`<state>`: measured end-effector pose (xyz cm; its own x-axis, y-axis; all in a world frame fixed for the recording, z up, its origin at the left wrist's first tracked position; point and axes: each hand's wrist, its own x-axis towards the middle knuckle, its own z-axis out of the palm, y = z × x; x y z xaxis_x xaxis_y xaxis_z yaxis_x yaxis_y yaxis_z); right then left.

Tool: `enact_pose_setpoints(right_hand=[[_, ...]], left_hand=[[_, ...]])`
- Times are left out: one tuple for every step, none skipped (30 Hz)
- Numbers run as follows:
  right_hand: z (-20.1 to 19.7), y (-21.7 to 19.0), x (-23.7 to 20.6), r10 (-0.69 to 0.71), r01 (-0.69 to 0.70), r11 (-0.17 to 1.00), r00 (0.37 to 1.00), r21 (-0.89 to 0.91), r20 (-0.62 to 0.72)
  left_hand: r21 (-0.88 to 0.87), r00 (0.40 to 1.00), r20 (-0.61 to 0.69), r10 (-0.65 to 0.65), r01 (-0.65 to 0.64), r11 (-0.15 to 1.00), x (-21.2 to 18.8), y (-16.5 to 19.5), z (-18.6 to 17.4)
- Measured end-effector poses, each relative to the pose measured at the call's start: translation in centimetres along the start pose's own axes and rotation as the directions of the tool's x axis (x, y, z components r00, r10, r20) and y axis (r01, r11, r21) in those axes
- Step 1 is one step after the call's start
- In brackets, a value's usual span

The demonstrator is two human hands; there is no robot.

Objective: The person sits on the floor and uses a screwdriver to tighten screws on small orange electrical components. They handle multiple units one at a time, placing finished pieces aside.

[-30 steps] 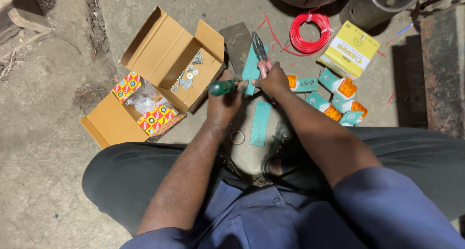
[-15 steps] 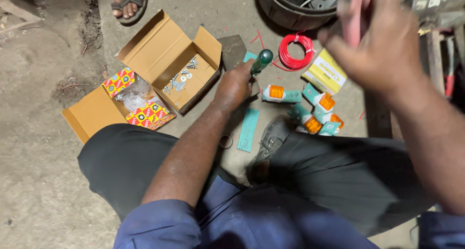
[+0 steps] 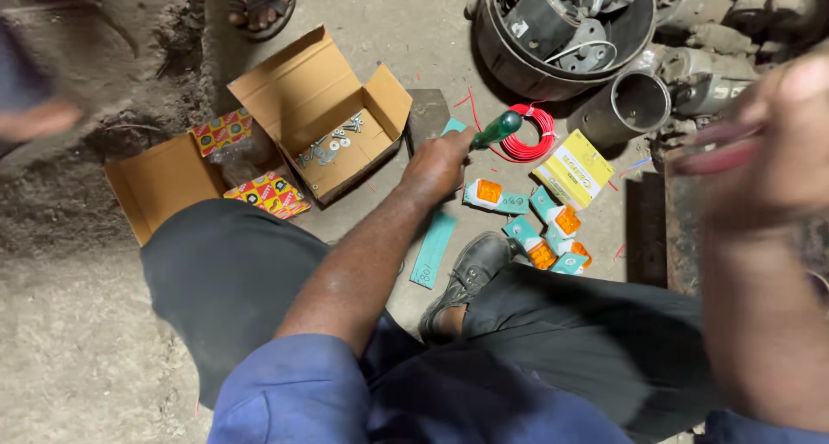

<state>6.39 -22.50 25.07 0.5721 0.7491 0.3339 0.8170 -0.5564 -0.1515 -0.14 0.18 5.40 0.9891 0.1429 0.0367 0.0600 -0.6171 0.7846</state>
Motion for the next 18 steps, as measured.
enact_pose_setpoints(right_hand=[[1.0,0.2,-0.4,-0.034,0.037,0.996,0.999,-0.078,0.035],[1.5,0.5,-0.5,-0.064,0.074,0.984,0.995,-0.159,0.072],[1.7,0.4,-0.6,-0.089,0.113,0.965,0.990,-0.236,0.112],[1.4,0.4,-0.4,0.010,0.041,0.968,0.980,-0.248,0.198],[0.6,0.0,-0.2,0.121,-0.045,0.965,0.950,-0.257,0.287],[-0.7,0.0,0.7,0.218,-0.113,0.951,0.906,-0.289,0.363],[-2.0,-0.4,1.2,0.262,-0.264,0.964,0.948,-0.015,0.180],[-3.0,-1.1,1.6,0.351,-0.344,0.895,0.936,0.284,0.026],[-4.6,-2.0,0.9,0.450,-0.363,0.720,0.893,0.592,0.000],[-4.5,-2.7,1.5,0.433,-0.344,0.709,0.901,0.615,0.005],[-4.8,-3.3,1.3,0.417,-0.326,0.698,0.909,0.638,0.009],[-3.9,-3.6,1.6,0.290,-0.284,0.875,0.956,0.391,0.045],[-3.3,-3.7,1.4,0.180,-0.194,0.974,0.976,0.117,0.119],[-2.3,-3.3,1.3,0.091,-0.057,0.986,0.972,-0.159,0.215],[-1.5,-2.5,1.2,0.033,0.109,0.907,0.945,-0.406,0.326],[-1.1,-1.2,0.7,0.069,0.034,0.951,0.946,-0.307,0.318],[-1.0,0.0,-0.4,0.121,-0.059,0.978,0.942,-0.202,0.312],[-1.1,2.1,-0.4,0.144,-0.114,0.987,0.947,-0.117,0.288]], left_hand=[[0.019,1.000,-0.009,0.024,-0.024,1.000,0.0,0.0,0.0],[0.019,0.999,-0.013,0.039,-0.038,0.999,0.1,-0.1,0.1],[0.018,0.999,-0.016,0.051,-0.051,0.999,-0.1,-0.2,0.2],[0.018,0.998,-0.024,0.060,-0.059,0.998,0.1,-0.3,0.3],[0.026,0.998,-0.021,0.065,-0.065,0.998,-0.2,-0.5,0.2],[0.025,0.996,-0.039,0.080,-0.080,0.997,0.0,-0.6,0.3],[0.031,0.994,-0.056,0.093,-0.091,0.995,0.0,-0.8,0.2],[0.004,0.997,-0.038,0.068,-0.067,0.998,0.1,-0.8,0.2],[-0.025,0.999,-0.014,0.040,-0.040,0.999,0.2,-0.8,0.2],[-0.050,1.000,0.003,0.015,-0.015,0.999,0.2,-0.8,0.2],[-0.035,1.000,-0.005,0.022,-0.022,0.999,0.4,-0.8,0.3],[-0.020,0.999,-0.010,0.031,-0.031,0.999,0.4,-0.7,0.3],[-0.007,0.999,-0.006,0.041,-0.042,0.999,0.5,-0.7,0.4],[0.012,0.998,-0.007,0.057,-0.057,0.998,0.5,-0.6,0.5],[0.034,0.997,-0.010,0.074,-0.073,0.997,0.5,-0.7,0.6],[0.051,0.997,0.000,0.081,-0.081,0.995,0.6,-0.7,0.8],[0.039,0.996,0.004,0.092,-0.092,0.995,0.2,-0.9,0.8],[0.023,0.992,-0.042,0.120,-0.120,0.993,0.6,-1.0,1.0]])
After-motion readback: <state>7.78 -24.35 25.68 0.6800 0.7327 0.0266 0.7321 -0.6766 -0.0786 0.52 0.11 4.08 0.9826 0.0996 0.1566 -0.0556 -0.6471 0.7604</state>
